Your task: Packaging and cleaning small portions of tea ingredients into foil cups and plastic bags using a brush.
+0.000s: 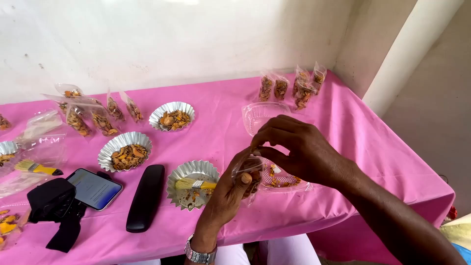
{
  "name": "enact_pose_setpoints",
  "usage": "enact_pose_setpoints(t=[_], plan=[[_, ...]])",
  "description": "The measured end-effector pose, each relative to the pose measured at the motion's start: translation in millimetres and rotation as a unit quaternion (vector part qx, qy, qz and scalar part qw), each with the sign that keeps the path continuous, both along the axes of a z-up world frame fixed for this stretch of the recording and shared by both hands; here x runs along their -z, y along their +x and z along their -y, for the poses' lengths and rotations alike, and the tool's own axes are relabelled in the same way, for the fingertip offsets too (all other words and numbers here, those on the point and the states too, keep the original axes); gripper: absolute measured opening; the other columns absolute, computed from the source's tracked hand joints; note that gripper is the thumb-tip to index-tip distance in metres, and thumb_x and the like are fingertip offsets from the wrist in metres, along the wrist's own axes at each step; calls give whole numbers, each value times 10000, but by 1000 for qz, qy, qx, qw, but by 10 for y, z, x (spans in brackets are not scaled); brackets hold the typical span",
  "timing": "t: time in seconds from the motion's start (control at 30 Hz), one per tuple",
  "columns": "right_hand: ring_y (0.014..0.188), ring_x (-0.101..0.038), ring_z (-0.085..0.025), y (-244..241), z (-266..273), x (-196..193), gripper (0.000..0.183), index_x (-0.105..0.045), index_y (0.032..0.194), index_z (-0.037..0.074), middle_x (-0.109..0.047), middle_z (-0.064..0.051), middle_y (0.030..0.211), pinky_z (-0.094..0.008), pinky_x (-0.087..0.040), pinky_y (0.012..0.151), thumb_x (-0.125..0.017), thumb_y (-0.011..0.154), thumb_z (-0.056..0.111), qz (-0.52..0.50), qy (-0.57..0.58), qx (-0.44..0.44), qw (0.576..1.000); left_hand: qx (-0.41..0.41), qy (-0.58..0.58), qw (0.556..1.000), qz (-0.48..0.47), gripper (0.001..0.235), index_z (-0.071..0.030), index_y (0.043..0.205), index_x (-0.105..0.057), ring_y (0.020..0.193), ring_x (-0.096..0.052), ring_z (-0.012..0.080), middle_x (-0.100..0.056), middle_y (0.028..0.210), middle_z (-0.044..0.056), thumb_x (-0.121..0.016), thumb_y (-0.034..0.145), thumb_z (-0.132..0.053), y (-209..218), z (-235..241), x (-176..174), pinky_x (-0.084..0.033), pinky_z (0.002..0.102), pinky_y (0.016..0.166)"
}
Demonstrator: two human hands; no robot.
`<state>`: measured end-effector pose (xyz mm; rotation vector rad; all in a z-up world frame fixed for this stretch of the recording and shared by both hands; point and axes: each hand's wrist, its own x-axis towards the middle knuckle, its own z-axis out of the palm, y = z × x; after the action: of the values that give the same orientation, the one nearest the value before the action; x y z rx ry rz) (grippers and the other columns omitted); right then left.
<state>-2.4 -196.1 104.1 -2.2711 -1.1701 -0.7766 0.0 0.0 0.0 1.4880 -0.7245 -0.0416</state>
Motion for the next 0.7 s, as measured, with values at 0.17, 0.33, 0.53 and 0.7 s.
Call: enact_pose_setpoints(t=[0.17,0.33,0.53,0.7], plan=[[923,-703,-233,7,53,36,131,-711,1098,97,-732,-57,1039,-355,-559,767,-637,1000,144,-19,-33,-28,999,34,-53,998,-22,821,-97,1560,-391,928,-510,112,-571,1146,31,-450,948,-640,26,0,59,-460,266,785],[913,-714,-236,20,43,9,162,-718,1099,52,-752,-76,1016,-352,-573,764,-629,998,143,-48,-31,-56,997,35,-55,997,-40,814,-125,1553,-379,1178,-629,145,-638,1362,62,-471,930,-640,26,12,94,-558,304,987],[925,-621,-198,57,78,-32,139,-755,1086,221,-615,-37,1147,-362,-546,768,-720,952,233,-64,-104,-49,991,54,-57,995,-61,795,-133,1560,-369,802,-517,101,-577,979,21,-457,945,-630,-1,39,61,-491,250,715],[1197,-587,-237,145,216,-30,299,-702,1248,152,-600,-108,1290,-413,-562,1007,-700,951,191,-136,-10,-116,984,12,-22,1000,-11,897,-135,1572,-384,972,-592,106,-615,1153,34,-398,903,-731,-60,2,-61,-534,251,786]])
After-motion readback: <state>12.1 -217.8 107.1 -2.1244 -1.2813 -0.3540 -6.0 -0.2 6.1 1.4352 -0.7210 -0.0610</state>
